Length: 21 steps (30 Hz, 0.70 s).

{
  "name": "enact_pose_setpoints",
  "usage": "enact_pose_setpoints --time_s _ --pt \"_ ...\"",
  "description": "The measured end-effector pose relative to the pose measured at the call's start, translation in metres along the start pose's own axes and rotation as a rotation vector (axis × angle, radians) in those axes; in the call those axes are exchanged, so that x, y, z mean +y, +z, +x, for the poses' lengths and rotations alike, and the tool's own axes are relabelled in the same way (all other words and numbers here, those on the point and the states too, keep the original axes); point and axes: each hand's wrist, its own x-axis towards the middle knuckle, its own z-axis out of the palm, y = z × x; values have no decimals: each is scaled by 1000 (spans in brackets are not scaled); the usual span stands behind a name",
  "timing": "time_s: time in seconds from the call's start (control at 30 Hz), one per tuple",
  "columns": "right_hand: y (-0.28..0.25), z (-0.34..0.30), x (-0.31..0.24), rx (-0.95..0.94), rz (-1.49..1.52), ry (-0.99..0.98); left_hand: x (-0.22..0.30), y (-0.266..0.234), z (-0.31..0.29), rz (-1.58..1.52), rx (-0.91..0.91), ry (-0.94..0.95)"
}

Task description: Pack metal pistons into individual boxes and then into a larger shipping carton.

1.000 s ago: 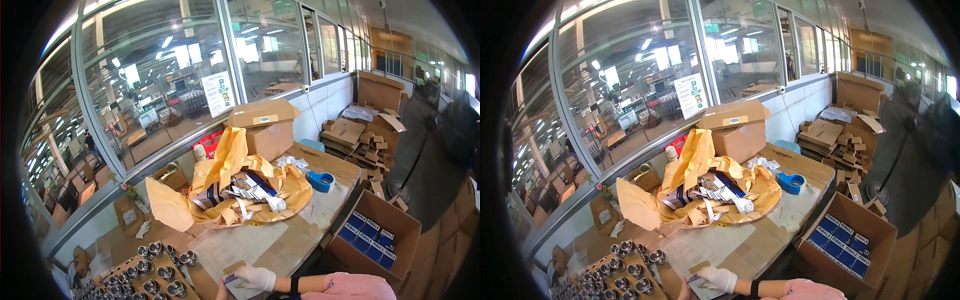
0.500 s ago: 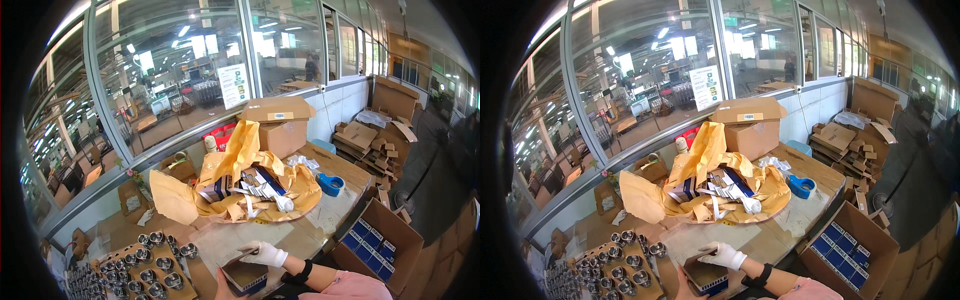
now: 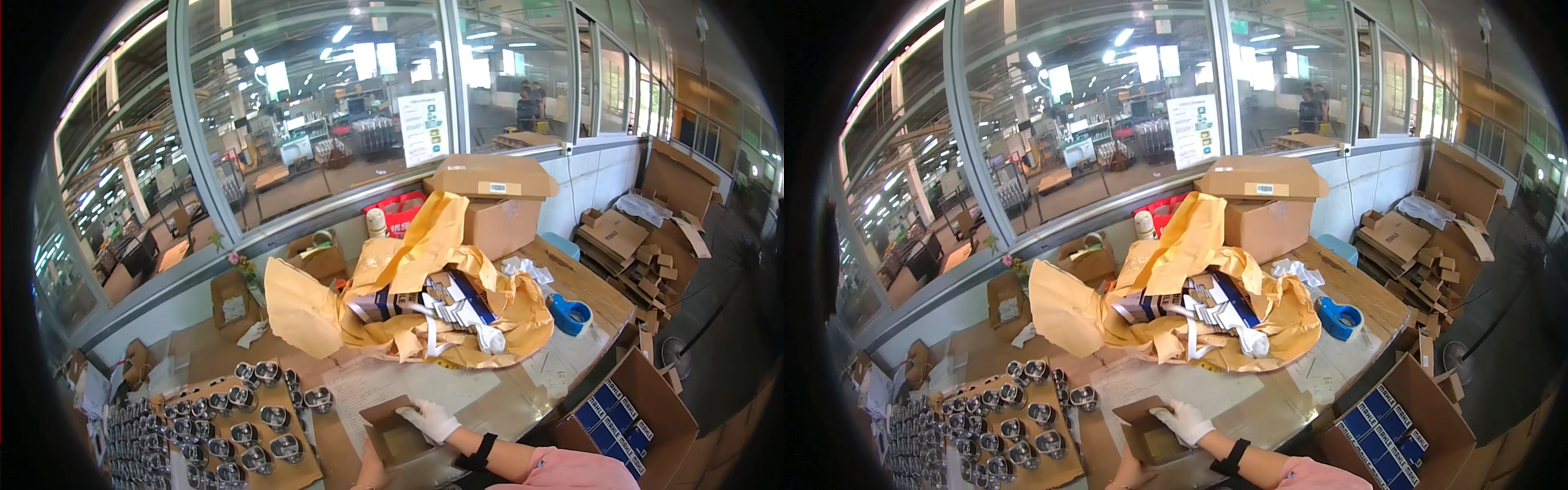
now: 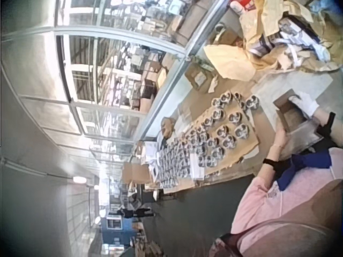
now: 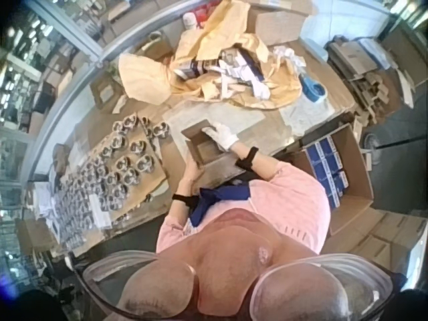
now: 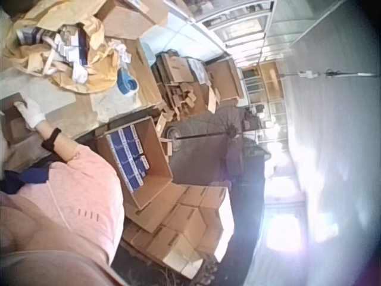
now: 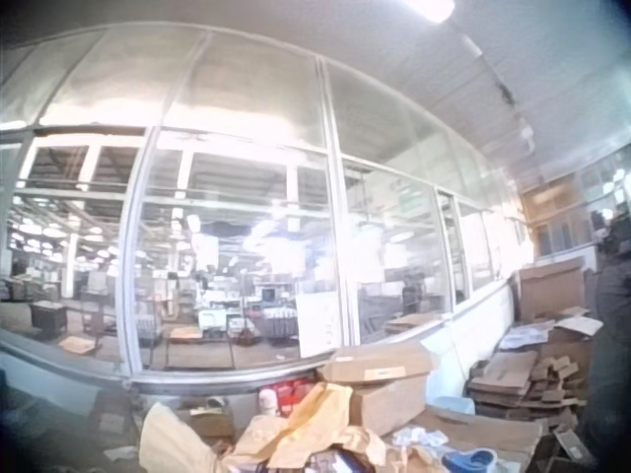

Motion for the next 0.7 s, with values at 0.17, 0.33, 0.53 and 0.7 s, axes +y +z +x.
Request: enact_pose_setpoints --time_s 0.17,0.33,0.53,0.7 --pt "1 -21 -32 216 128 18 10 -82 -49 -76 -177 -210" --pt "-10 -46 -64 586 -83 -196 18 -171 -107 -299 -31 -510" --pt "39 -55 -97 694 339 -403 -13 -275 -176 -176 252 -565" --pt "123 -55 -136 379 233 -505 -71 -351 -273 178 790 -790"
